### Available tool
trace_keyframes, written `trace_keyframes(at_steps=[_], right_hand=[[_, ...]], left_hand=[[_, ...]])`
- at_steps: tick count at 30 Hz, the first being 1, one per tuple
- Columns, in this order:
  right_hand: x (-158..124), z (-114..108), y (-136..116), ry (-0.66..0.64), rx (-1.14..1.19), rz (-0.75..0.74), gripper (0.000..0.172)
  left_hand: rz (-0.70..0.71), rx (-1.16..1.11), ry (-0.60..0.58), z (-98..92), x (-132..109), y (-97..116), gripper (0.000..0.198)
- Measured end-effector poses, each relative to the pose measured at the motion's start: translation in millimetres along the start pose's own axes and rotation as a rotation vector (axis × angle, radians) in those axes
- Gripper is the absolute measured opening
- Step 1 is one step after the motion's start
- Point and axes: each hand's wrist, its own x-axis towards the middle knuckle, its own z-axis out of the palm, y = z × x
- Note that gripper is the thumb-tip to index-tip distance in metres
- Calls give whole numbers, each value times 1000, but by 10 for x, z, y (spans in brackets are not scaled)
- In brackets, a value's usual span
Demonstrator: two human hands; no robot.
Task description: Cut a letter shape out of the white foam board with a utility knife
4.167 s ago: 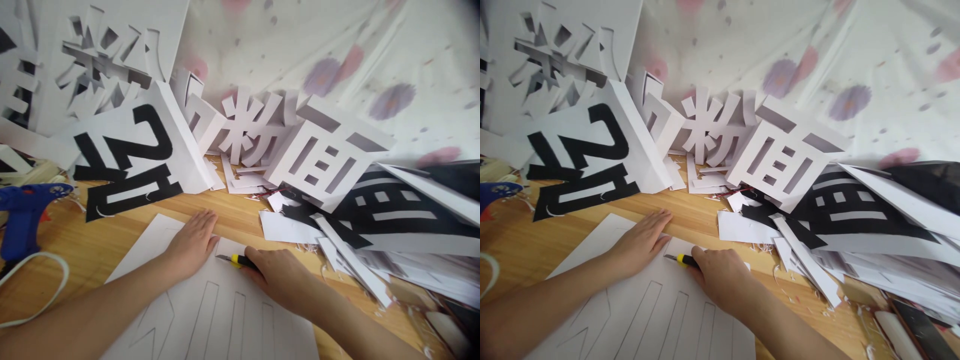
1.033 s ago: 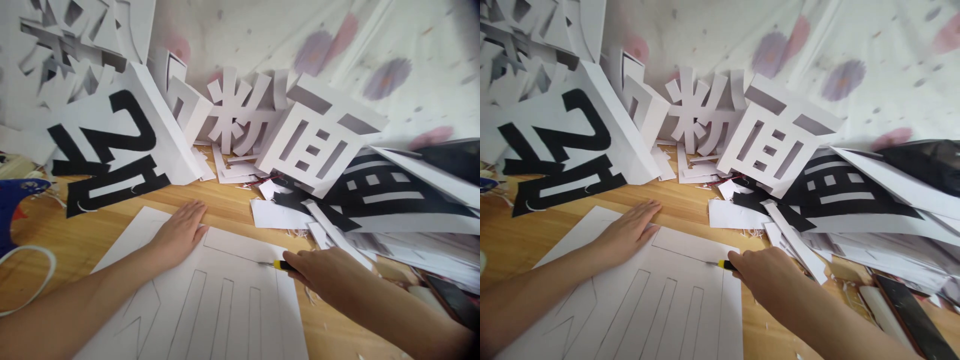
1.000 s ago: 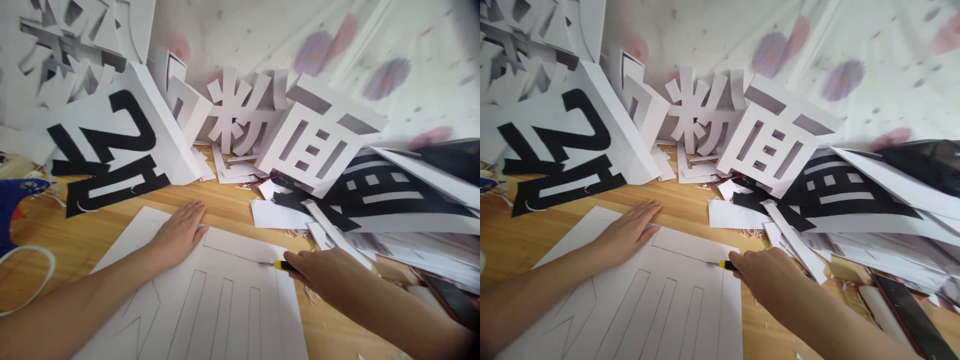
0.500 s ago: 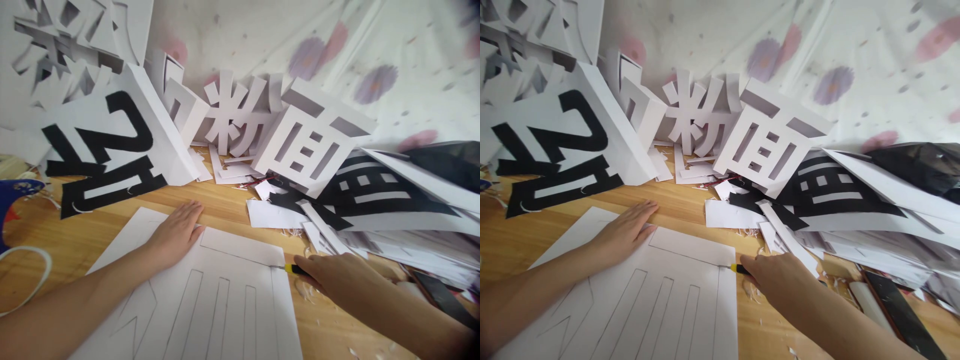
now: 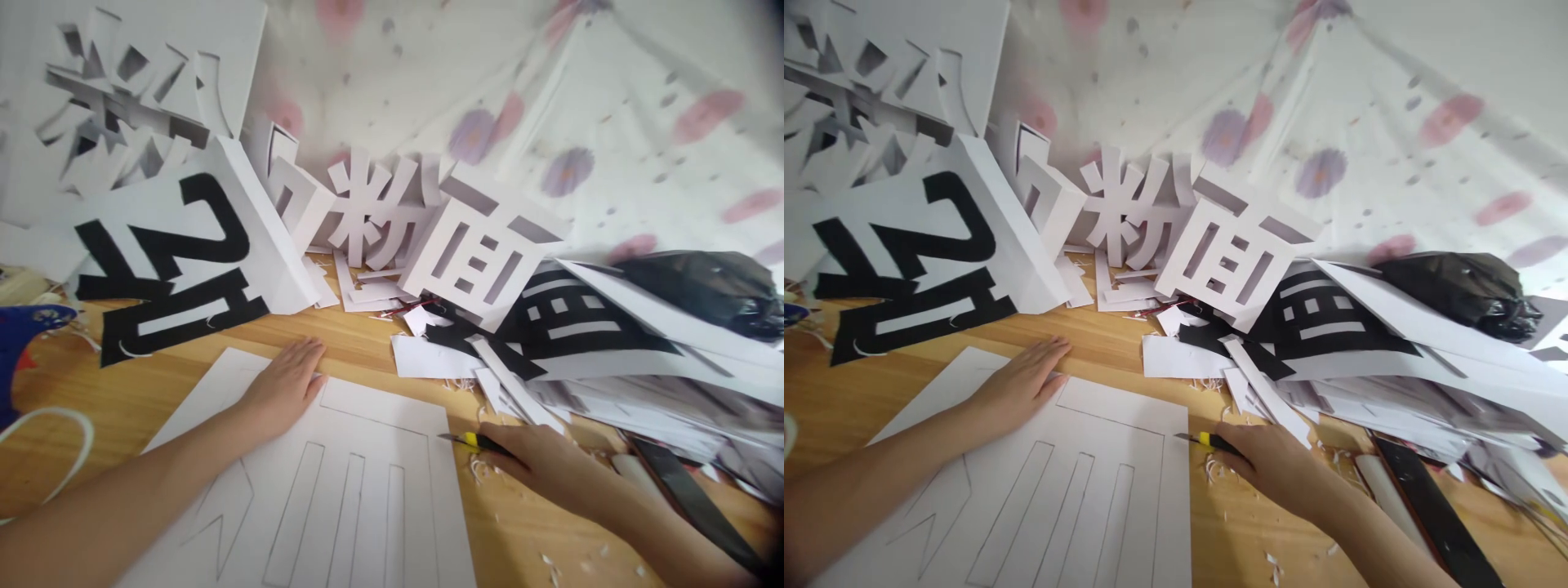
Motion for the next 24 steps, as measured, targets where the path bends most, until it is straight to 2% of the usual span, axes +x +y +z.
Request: trace_keyframes(at_steps=[4,9,11,15,17,20,22,24], right_hand=[[-102,128,74,73,94,195,19],[55,214,-141,216,249,327,24],[161,193,-262,258,376,350,24],[338,157,-425,200,691,353,22],[392,162,-453,208,713,340,23],[424,178,-455,222,706,330,19],[421,182,-452,225,709,324,17],[409,184,-451,227,718,314,16]], left_hand=[[18,-17,24,11,3,-12,49],[-48,-120,33,-52,-32,47,50],[-116,-199,37,-148,-51,79,49],[-242,-218,34,-451,-104,37,52],[-251,-75,-26,-595,-164,-57,58],[-427,116,-210,-716,-321,-215,65],[-482,163,-249,-733,-449,-271,72],[-484,114,-273,-715,-554,-270,74]])
